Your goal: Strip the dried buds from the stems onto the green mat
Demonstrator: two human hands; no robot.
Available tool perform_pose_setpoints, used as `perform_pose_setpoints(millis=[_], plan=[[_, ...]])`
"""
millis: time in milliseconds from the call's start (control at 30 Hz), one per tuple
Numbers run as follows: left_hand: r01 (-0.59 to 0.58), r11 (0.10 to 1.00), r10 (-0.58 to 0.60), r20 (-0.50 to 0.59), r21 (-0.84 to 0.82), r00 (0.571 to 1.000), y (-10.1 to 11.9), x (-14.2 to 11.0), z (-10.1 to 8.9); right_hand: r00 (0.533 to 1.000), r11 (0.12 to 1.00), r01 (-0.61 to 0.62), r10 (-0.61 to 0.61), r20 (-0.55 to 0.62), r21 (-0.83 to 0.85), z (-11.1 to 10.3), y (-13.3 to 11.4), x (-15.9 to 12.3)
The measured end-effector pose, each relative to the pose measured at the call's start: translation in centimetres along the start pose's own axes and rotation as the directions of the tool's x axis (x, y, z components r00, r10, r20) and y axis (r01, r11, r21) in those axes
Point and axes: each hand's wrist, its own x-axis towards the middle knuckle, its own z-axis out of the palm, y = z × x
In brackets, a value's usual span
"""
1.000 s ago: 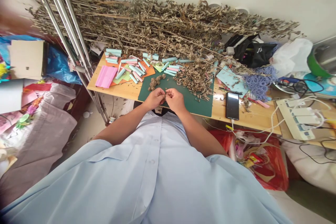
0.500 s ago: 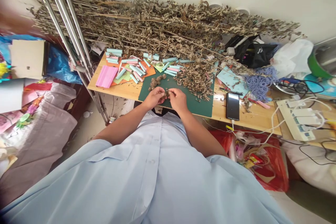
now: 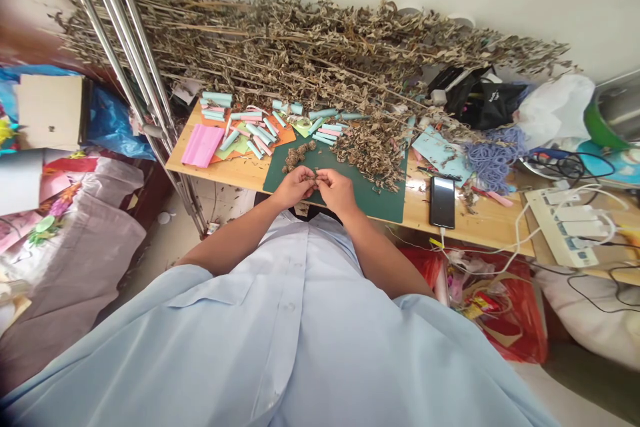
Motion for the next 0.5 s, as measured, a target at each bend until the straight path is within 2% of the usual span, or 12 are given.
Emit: perform_pose_setpoints(millis=[100, 233, 400, 500], plan=[[-0.014, 0.999, 0.014, 0.001, 0.039, 1.0, 0.07, -0.06, 0.06, 0.999, 0.998, 0.034, -0.035, -0.003, -0.057, 0.01, 0.23, 0.0], [-0.045, 0.995, 0.046, 0.0, 0.088, 0.999, 0.23, -0.2, 0.0, 0.999, 0.998, 0.031, -0.033, -0.042, -0.047, 0.51, -0.02, -0.12], [-0.024, 0.999, 0.024, -0.011, 0.047, 1.0, 0.59, -0.39, -0.03, 0.977, 0.964, -0.175, 0.195, -0.084, 0.198, 0.94, -0.47, 0.08], [-0.003, 1.0, 0.003, -0.019, -0.018, 1.0, 0.69, -0.36, 0.07, 0.97, 0.951, -0.202, 0.227, -0.087, 0.235, 0.63, -0.47, 0.3]])
